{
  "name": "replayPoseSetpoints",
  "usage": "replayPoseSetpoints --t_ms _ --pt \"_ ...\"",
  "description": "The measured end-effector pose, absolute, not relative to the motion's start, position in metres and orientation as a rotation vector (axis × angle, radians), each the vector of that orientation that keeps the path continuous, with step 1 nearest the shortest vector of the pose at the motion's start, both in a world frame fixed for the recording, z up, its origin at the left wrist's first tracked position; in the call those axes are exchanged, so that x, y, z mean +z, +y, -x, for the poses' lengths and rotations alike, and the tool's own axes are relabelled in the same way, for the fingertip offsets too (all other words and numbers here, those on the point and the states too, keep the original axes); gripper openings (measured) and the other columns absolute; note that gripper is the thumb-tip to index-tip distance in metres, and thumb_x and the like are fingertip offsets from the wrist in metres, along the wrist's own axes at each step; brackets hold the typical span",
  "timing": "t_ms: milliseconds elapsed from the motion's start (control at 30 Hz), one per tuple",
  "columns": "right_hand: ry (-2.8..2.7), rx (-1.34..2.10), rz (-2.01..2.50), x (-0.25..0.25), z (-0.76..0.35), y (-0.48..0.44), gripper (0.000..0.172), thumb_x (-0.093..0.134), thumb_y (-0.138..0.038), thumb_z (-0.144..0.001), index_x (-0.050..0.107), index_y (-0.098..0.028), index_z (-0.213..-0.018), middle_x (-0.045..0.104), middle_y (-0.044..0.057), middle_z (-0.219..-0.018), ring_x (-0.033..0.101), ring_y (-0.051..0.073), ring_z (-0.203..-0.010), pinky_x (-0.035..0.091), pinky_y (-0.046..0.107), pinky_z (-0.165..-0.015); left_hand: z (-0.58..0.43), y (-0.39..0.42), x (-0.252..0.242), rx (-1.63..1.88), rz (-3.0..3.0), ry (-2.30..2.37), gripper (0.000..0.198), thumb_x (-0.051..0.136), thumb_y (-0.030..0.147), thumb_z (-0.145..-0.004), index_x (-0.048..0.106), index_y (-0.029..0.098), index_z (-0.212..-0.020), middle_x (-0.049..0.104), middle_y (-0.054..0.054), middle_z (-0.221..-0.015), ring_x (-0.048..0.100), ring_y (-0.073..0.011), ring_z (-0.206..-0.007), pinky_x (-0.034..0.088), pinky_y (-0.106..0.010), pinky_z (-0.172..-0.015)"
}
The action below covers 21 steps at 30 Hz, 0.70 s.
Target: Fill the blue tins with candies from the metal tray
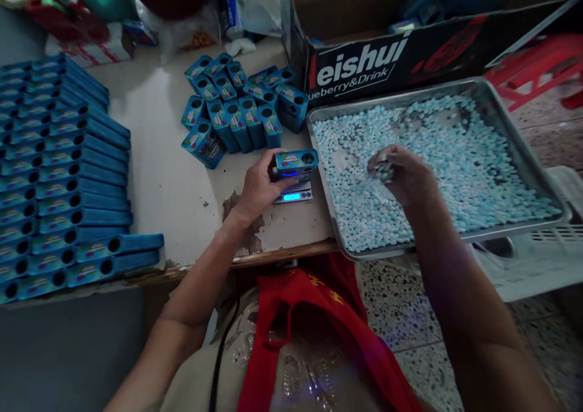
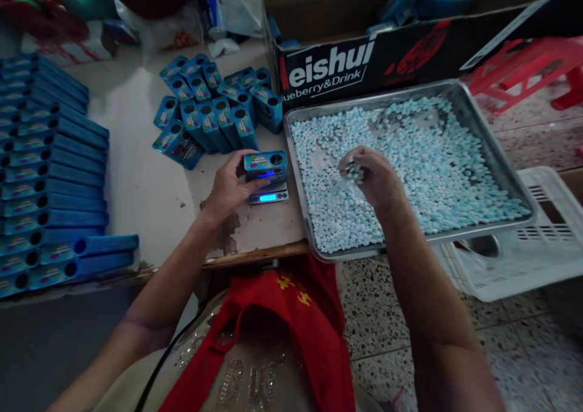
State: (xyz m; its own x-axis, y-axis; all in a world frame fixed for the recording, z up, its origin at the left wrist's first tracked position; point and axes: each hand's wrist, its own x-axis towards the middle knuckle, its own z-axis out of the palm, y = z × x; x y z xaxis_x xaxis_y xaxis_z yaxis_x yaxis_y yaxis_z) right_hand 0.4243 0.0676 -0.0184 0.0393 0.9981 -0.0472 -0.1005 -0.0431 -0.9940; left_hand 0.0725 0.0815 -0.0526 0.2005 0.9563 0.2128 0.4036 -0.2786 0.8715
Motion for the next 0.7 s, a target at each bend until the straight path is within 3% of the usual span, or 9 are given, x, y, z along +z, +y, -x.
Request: replayPoseSetpoints --t_ms 133,233,300,367,433,567,700 --pt "-1.550 0.956 1.429 -0.030 -0.421 0.064 0.020 0.081 -0.050 -0.090 0.080 -0.030 -0.088 0.079 0.006 -0.091 0.073 0.031 -0.094 0.059 0.050 -0.101 -0.075 0.083 -0.061 1.061 -1.705 1.267 0.073 0.113 0.040 -0.082 0.075 0.026 -0.142 0.085 -0.007 -0.128 0.085 -0.0281 -0.114 0.070 -0.040 -0.105" --pt "-1.786 0.748 1.453 -0.034 -0.412 0.060 0.027 0.087 -0.053 -0.088 0.085 -0.031 -0.104 0.085 0.011 -0.119 0.075 0.039 -0.121 0.056 0.061 -0.117 -0.075 0.084 -0.062 1.078 -1.685 1.259 0.064 0.110 0.041 -0.086 0.076 0.024 -0.138 0.085 -0.006 -0.122 0.085 -0.0273 -0.109 0.070 -0.040 -0.103" --pt "-1.690 0.763 1.433 -0.032 -0.399 0.057 0.040 0.094 -0.054 -0.083 0.086 -0.031 -0.114 0.082 0.012 -0.135 0.073 0.039 -0.130 0.058 0.060 -0.118 -0.078 0.087 -0.056 1.076 -1.710 1.250 0.055 0.106 0.036 -0.090 0.077 0.024 -0.135 0.085 -0.005 -0.118 0.083 -0.0270 -0.107 0.069 -0.039 -0.101" --pt "-1.449 0.937 1.404 -0.027 -0.382 0.054 0.045 0.097 -0.058 -0.084 0.084 -0.031 -0.118 0.082 0.011 -0.132 0.076 0.034 -0.121 0.064 0.053 -0.108 -0.083 0.089 -0.044 1.058 -1.823 1.233 0.046 0.100 0.028 -0.094 0.077 0.024 -0.134 0.085 -0.005 -0.121 0.082 -0.0276 -0.111 0.069 -0.041 -0.103" --pt "-1.124 1.237 1.318 -0.023 -0.363 0.052 0.043 0.092 -0.065 -0.092 0.083 -0.029 -0.114 0.083 0.008 -0.116 0.078 0.028 -0.106 0.067 0.044 -0.098 -0.093 0.087 -0.025 1.016 -2.078 1.205 0.040 0.090 0.018 -0.098 0.080 0.027 -0.135 0.084 -0.007 -0.128 0.079 -0.0299 -0.120 0.066 -0.046 -0.113" --pt "-0.541 1.643 1.077 -0.015 -0.338 0.054 0.034 0.079 -0.062 -0.107 0.077 -0.029 -0.105 0.083 0.005 -0.103 0.079 0.024 -0.098 0.071 0.038 -0.091 -0.114 0.080 0.010 0.987 -2.590 1.134 0.049 0.068 0.005 -0.107 0.083 0.037 -0.141 0.080 -0.007 -0.142 0.069 -0.0333 -0.142 0.045 -0.060 -0.139" --pt "-0.290 1.701 0.968 -0.008 -0.331 0.052 0.026 0.071 -0.051 -0.116 0.072 -0.029 -0.102 0.083 0.007 -0.104 0.080 0.026 -0.104 0.073 0.040 -0.096 -0.122 0.083 0.010 0.989 -2.694 1.089 0.047 0.064 0.009 -0.110 0.083 0.036 -0.144 0.080 -0.008 -0.140 0.069 -0.0337 -0.132 0.052 -0.056 -0.129"
